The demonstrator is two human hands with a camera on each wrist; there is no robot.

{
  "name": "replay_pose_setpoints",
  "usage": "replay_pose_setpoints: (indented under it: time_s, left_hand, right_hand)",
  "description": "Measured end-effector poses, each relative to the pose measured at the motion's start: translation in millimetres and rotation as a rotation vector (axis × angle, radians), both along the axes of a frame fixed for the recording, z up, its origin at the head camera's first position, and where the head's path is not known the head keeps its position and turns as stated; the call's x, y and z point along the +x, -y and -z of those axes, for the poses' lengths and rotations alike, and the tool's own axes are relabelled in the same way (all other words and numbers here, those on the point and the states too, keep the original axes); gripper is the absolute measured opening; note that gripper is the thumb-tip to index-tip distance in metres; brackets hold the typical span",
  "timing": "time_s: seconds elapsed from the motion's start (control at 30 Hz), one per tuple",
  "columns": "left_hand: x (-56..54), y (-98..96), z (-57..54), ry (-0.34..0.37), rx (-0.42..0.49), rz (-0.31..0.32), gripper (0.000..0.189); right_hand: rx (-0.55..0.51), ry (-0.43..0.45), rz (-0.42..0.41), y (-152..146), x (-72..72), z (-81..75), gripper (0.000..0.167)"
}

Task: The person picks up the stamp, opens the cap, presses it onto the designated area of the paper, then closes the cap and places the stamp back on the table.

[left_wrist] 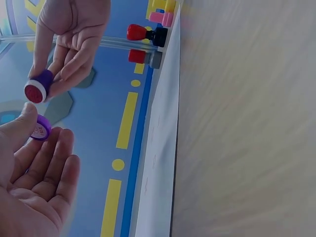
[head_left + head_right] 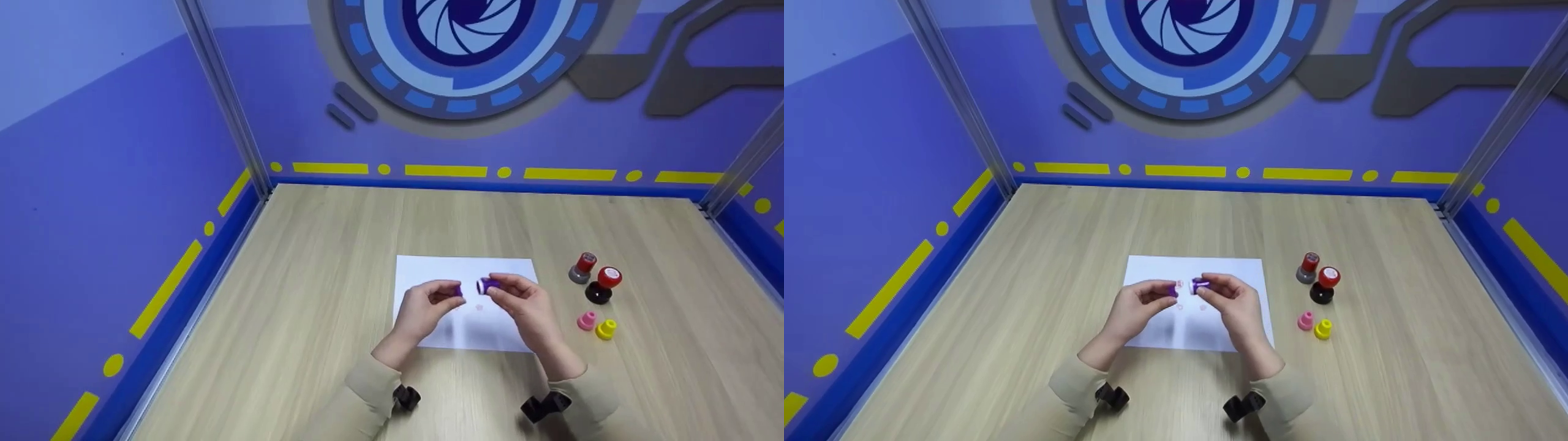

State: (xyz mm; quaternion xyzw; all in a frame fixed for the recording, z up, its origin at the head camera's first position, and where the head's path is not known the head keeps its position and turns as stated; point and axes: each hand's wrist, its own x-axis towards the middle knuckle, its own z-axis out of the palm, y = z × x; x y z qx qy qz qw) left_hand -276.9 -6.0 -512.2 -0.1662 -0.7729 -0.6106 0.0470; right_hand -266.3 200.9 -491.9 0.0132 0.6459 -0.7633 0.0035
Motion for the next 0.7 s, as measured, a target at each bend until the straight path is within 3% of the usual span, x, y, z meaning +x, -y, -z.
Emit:
replay_pose_setpoints:
  time_s: [0.27, 0.7]
  left_hand:
    - [4.7, -3.1, -2.2, -0.001, 0.001, 0.033, 0.03]
    - [5.3, -4.8, 0.3, -0.025, -0.01, 0.044, 0.03]
  right_hand:
    - [0.1, -0.059, -0.003, 10.7, 2.1, 10.9, 0.029]
    - [0.137, -0.042, -0.043, 12.7, 3.6, 15.8, 0.031]
